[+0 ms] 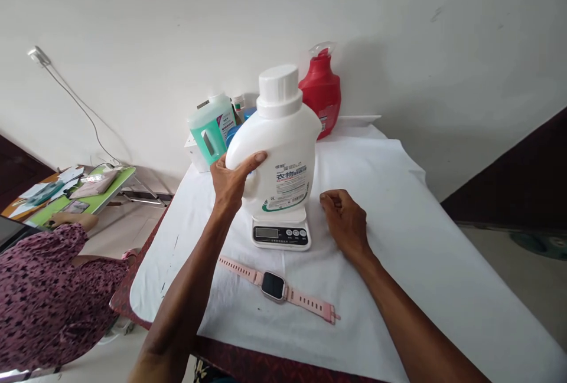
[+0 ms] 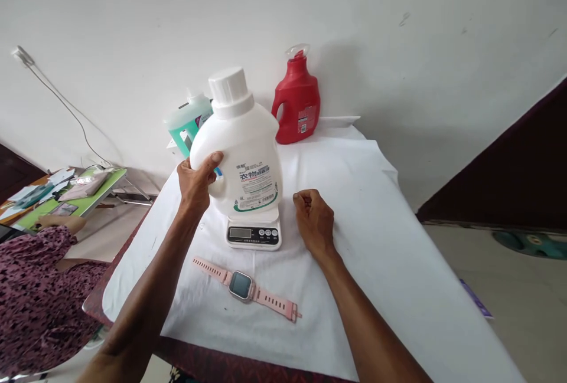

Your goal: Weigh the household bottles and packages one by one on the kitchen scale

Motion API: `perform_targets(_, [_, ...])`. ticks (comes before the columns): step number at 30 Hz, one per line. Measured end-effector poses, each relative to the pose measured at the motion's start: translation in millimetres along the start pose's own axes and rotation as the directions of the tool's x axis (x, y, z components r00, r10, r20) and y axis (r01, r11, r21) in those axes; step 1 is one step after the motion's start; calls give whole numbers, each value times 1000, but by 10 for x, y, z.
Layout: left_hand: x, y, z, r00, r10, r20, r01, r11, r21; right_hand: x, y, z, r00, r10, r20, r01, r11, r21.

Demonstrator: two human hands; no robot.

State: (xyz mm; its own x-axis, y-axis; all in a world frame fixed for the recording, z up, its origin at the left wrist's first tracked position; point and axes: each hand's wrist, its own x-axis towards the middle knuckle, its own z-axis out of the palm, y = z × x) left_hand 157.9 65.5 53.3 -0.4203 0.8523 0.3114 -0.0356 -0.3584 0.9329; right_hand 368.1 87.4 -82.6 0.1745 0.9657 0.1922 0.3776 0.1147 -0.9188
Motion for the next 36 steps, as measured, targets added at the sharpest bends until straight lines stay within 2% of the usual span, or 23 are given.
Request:
perform_targets(5, [71, -33, -70, 991, 25, 134, -32, 998, 55, -4, -15, -8, 1000, 12, 6, -12, 1000, -3])
perform_targets(9, [113, 2, -204, 955, 77, 285, -127, 979, 161, -7, -27, -15, 1000, 25, 13, -24, 1000, -12])
perform_targets(11, [145, 14, -267, 942, 106, 318, -166, 972, 169, -13, -31, -20, 999, 32, 16, -31, 999, -19])
perform_targets(13, [184, -24, -340, 950, 121, 289, -168, 975, 143, -22, -33, -27, 999, 38, 23, -37, 999, -26])
perform_targets(15, [218, -150, -442, 969, 120, 214, -154, 976, 151, -28, -34, -31, 999, 41, 29, -40, 999, -32])
perform_targets(18, [236, -516, -658, 990, 40, 133, -74, 964, 257, -29, -27, -29, 999, 47, 26, -45, 998, -44])
perform_targets(21, [215, -959, -866, 979, -158, 131, 99, 922, 374, -21, -13, -17, 998, 54, 19, -53, 997, -57])
perform_targets(24, [192, -1247, -974, 963, -202, 176, 100, 880, 464, -13, -2, -9, 999, 52, 15, -51, 996, -69])
perform_targets(27, [196, -1308, -994, 957, -187, 221, 49, 857, 512, -11, 6, -7, 999, 52, 14, -51, 996, -78])
perform_targets(36, [200, -1234, -990, 942, -209, 263, 27, 826, 563, -37, 11, -9, 999, 48, 22, -45, 994, -101])
